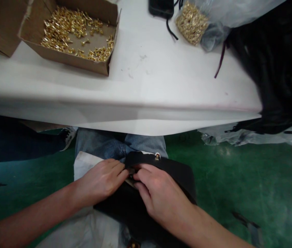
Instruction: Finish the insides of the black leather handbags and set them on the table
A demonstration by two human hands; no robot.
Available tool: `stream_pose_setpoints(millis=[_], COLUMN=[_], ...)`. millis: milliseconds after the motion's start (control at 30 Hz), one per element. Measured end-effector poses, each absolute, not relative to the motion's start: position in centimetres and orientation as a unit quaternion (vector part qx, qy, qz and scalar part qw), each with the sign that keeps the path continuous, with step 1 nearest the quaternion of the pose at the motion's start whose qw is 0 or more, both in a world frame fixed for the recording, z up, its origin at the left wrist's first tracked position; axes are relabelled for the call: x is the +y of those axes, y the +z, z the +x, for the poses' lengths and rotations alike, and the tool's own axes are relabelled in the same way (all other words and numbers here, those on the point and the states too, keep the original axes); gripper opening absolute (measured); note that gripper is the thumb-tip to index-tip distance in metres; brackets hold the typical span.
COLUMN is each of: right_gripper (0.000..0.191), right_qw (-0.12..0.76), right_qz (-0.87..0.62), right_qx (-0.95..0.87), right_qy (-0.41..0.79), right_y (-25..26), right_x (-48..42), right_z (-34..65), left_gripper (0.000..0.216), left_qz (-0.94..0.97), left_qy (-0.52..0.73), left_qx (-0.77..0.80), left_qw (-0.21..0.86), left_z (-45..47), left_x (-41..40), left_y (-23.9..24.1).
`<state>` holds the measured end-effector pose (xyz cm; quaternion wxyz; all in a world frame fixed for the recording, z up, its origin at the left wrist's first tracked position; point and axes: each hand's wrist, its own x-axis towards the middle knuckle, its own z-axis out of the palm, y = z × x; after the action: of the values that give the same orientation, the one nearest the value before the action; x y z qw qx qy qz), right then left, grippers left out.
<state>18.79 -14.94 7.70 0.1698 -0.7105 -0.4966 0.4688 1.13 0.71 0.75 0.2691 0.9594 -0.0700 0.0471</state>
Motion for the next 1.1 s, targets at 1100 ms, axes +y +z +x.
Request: stream_pose_setpoints(millis=[1100], right_gripper=[0.03], right_qw=[0.167], right_qz=[-0.663], right_qx=[-0.484], right_qy=[0.546], right_y=[10.2], right_x=[-13.5], right_z=[19.9], left_gripper=[0.037], left_qz=[0.947], left_qy=[0.157], left_qx=[-0.119], left_qw=[0.255], left_z=[1.5], left_x=[1.4], left_y=[-0.7])
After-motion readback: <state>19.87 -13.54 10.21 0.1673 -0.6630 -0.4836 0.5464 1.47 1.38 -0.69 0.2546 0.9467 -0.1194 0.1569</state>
